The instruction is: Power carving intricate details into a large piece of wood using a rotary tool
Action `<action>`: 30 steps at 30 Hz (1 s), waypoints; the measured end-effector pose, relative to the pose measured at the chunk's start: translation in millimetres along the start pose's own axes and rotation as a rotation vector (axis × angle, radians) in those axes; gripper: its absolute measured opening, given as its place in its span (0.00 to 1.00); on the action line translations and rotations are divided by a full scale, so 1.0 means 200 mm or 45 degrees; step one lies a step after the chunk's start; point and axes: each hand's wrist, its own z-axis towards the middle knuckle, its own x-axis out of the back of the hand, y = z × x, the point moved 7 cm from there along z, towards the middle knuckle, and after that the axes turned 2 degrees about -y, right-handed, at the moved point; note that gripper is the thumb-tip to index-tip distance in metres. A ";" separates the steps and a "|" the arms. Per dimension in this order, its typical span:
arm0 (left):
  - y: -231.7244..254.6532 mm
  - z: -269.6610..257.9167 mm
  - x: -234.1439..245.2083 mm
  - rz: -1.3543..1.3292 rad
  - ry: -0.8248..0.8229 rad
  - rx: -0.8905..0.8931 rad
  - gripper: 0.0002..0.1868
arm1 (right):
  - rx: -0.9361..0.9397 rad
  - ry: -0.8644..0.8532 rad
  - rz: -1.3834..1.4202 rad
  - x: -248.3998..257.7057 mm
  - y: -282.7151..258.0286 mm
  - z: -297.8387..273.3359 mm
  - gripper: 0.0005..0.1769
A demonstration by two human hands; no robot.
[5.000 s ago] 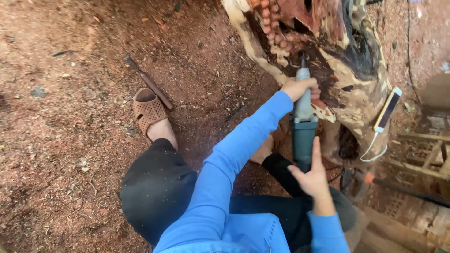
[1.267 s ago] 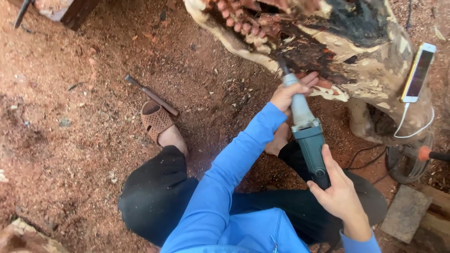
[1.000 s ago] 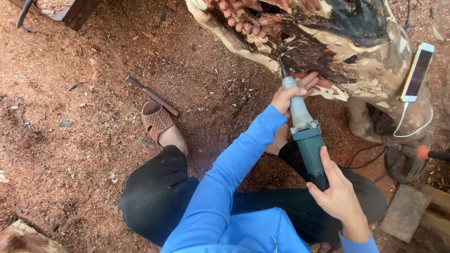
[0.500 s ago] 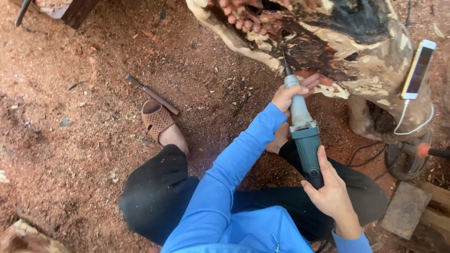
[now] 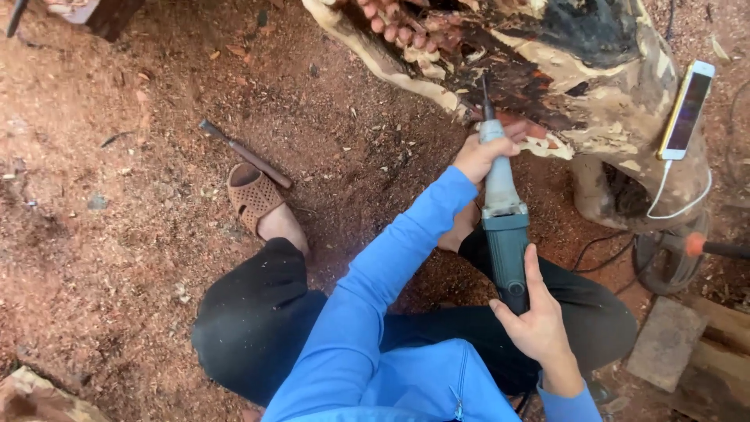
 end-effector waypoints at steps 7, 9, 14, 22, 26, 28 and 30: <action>0.03 -0.04 0.00 -0.171 -0.188 -0.047 0.28 | 0.053 0.019 0.008 0.01 -0.02 0.03 0.59; 0.05 -0.05 -0.02 -0.135 -0.147 -0.038 0.30 | 0.044 0.017 0.019 -0.01 -0.02 0.02 0.59; 0.04 -0.06 -0.04 0.034 0.023 0.014 0.34 | -0.040 0.013 0.056 -0.04 0.06 -0.01 0.62; 0.13 -0.07 -0.08 0.077 0.104 0.071 0.34 | -0.005 0.052 0.091 -0.05 0.06 0.03 0.62; 0.07 -0.01 -0.06 0.193 0.105 0.024 0.30 | -0.186 0.042 0.187 -0.05 0.11 0.01 0.64; 0.15 -0.09 -0.11 0.136 0.073 0.076 0.35 | 0.120 0.078 0.084 -0.02 0.02 0.03 0.59; 0.11 -0.04 -0.04 0.001 -0.031 0.011 0.23 | 0.118 0.079 0.089 -0.02 0.01 0.05 0.59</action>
